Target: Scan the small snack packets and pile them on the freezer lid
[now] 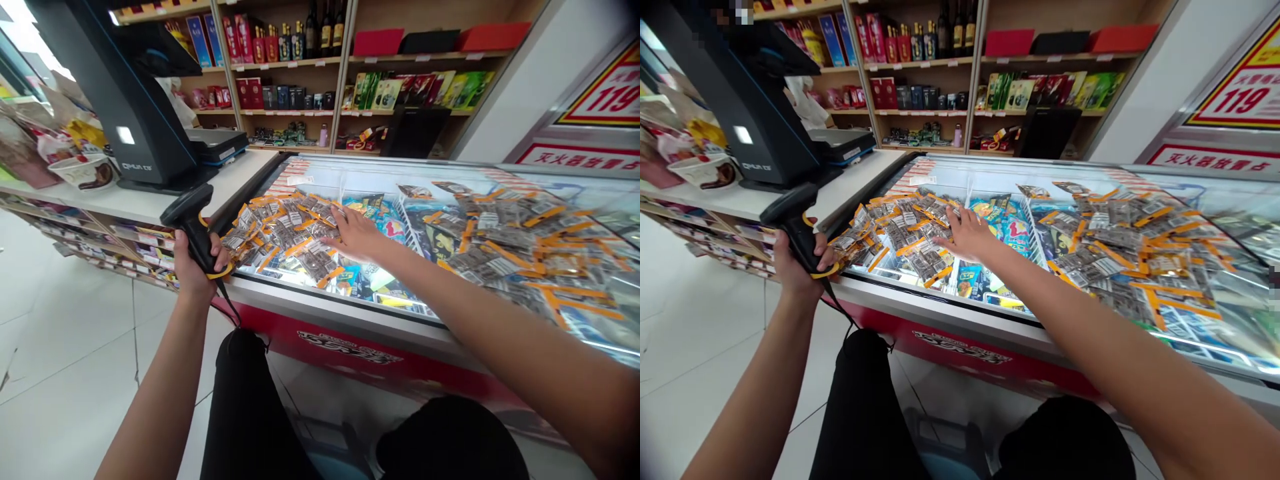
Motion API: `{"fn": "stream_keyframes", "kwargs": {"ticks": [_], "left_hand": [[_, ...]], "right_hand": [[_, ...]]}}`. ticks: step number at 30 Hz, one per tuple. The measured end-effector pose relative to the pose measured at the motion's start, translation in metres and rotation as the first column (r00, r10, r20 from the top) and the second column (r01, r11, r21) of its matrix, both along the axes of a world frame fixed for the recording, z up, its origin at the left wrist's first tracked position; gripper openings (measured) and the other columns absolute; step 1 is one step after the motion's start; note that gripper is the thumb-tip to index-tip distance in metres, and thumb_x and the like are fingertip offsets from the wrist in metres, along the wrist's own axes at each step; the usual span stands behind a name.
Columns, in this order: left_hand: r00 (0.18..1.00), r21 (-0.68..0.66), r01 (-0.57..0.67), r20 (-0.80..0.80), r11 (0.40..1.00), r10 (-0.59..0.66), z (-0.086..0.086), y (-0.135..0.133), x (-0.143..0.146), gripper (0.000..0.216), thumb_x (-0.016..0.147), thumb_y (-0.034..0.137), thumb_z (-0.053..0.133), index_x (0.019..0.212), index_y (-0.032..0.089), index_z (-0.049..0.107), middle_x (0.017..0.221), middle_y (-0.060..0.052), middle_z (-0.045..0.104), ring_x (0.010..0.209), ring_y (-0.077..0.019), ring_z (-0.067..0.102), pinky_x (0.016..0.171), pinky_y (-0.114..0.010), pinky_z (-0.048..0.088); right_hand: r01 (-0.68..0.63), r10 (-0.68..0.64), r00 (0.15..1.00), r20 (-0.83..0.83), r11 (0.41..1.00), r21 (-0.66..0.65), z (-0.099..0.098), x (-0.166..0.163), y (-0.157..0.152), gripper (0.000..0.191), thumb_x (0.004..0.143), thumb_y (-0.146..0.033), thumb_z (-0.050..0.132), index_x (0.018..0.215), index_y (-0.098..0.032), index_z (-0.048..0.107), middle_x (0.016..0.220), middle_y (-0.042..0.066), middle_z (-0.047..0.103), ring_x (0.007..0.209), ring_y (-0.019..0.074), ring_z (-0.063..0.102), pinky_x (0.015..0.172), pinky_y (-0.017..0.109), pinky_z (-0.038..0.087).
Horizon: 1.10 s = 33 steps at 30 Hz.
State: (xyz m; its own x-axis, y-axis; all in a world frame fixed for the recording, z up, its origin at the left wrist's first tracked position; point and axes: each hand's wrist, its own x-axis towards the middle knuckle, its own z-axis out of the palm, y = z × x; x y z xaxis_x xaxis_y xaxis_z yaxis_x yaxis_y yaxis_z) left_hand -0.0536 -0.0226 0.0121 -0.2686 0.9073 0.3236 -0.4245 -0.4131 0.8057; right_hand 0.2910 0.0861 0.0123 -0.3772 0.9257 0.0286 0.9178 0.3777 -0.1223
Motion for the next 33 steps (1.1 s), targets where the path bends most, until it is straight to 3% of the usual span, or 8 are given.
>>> {"fn": "stream_keyframes", "kwargs": {"ticks": [4, 10, 14, 17, 20, 23, 27, 33], "left_hand": [[1.000, -0.001, 0.019, -0.005, 1.000, -0.019, -0.002, 0.009, 0.004, 0.055, 0.093, 0.077, 0.076, 0.110, 0.026, 0.069, 0.062, 0.009, 0.051, 0.038, -0.0064, 0.040, 0.043, -0.023, 0.038], [0.998, -0.009, 0.057, -0.019, 0.998, -0.057, -0.002, 0.014, 0.007, 0.059, 0.090, 0.079, 0.079, 0.113, 0.026, 0.068, 0.064, 0.009, 0.052, 0.039, -0.0070, 0.041, 0.043, -0.024, 0.037], [0.996, -0.014, 0.089, -0.029, 0.996, -0.089, -0.002, 0.013, 0.007, 0.058, 0.092, 0.076, 0.078, 0.116, 0.025, 0.067, 0.064, 0.008, 0.052, 0.039, -0.0076, 0.041, 0.043, -0.024, 0.030], [0.993, -0.008, 0.112, -0.043, 0.994, -0.112, -0.003, 0.011, 0.006, 0.055, 0.098, 0.073, 0.073, 0.117, 0.022, 0.066, 0.065, 0.007, 0.053, 0.041, -0.0080, 0.043, 0.045, -0.025, 0.029], [0.993, 0.009, 0.095, -0.072, 0.995, -0.094, -0.006, 0.012, 0.005, 0.050, 0.105, 0.072, 0.063, 0.110, 0.022, 0.065, 0.065, 0.006, 0.052, 0.041, -0.0076, 0.041, 0.046, -0.026, 0.029], [0.990, 0.020, 0.089, -0.112, 0.996, -0.087, -0.007, 0.014, 0.004, 0.052, 0.102, 0.075, 0.065, 0.106, 0.023, 0.066, 0.063, 0.005, 0.053, 0.039, -0.0079, 0.040, 0.043, -0.026, 0.026], [0.987, 0.011, 0.061, -0.150, 0.998, -0.059, -0.004, 0.015, 0.006, 0.066, 0.085, 0.085, 0.077, 0.107, 0.023, 0.073, 0.058, 0.006, 0.053, 0.034, -0.0100, 0.037, 0.038, -0.028, 0.025], [0.976, -0.013, 0.006, -0.219, 1.000, -0.008, 0.004, 0.011, 0.008, 0.062, 0.075, 0.088, 0.078, 0.093, 0.029, 0.079, 0.053, 0.006, 0.050, 0.033, -0.0097, 0.036, 0.035, -0.026, 0.024]], "right_hand": [[-0.005, 0.006, 0.999, -0.034, 1.000, 0.029, -0.003, -0.030, 0.020, 0.115, 0.102, -0.093, 0.032, 0.189, -0.019, 0.016, 0.190, 0.025, 0.024, 0.175, 0.0494, 0.024, 0.137, 0.075, 0.027], [0.000, -0.002, 0.995, -0.104, 1.000, -0.019, 0.000, -0.050, 0.029, 0.117, 0.102, -0.092, 0.036, 0.189, -0.018, 0.014, 0.193, 0.022, 0.018, 0.178, 0.0451, 0.018, 0.141, 0.069, 0.020], [-0.063, 0.040, 0.882, -0.469, 0.997, -0.033, 0.006, -0.024, 0.049, 0.101, 0.108, -0.088, 0.017, 0.187, -0.025, 0.026, 0.188, 0.014, 0.038, 0.172, 0.0341, 0.039, 0.137, 0.054, 0.037], [0.173, -0.121, 0.786, -0.606, 0.985, 0.028, 0.010, 0.025, 0.075, 0.092, 0.114, -0.077, 0.007, 0.179, -0.022, 0.043, 0.174, 0.016, 0.058, 0.161, 0.0338, 0.055, 0.131, 0.054, 0.045], [0.420, -0.361, 0.875, -0.322, 0.897, 0.137, 0.012, 0.088, 0.096, 0.082, 0.114, -0.070, 0.038, 0.172, -0.014, 0.053, 0.177, 0.025, 0.050, 0.167, 0.0427, 0.044, 0.135, 0.064, 0.034], [0.458, -0.457, 0.889, -0.040, 0.877, 0.149, 0.014, 0.140, 0.108, 0.082, 0.110, -0.067, 0.051, 0.174, -0.015, 0.051, 0.182, 0.027, 0.042, 0.169, 0.0486, 0.036, 0.131, 0.074, 0.031], [0.468, -0.487, 0.868, 0.097, 0.868, 0.169, 0.022, 0.172, 0.112, 0.065, 0.113, -0.061, 0.048, 0.157, -0.018, 0.069, 0.154, 0.025, 0.070, 0.142, 0.0453, 0.066, 0.118, 0.060, 0.051], [0.420, -0.428, 0.871, 0.242, 0.903, 0.087, 0.048, 0.208, 0.103, 0.066, 0.111, -0.069, 0.046, 0.112, -0.019, 0.087, 0.123, 0.021, 0.082, 0.122, 0.0420, 0.075, 0.104, 0.048, 0.057]]}}
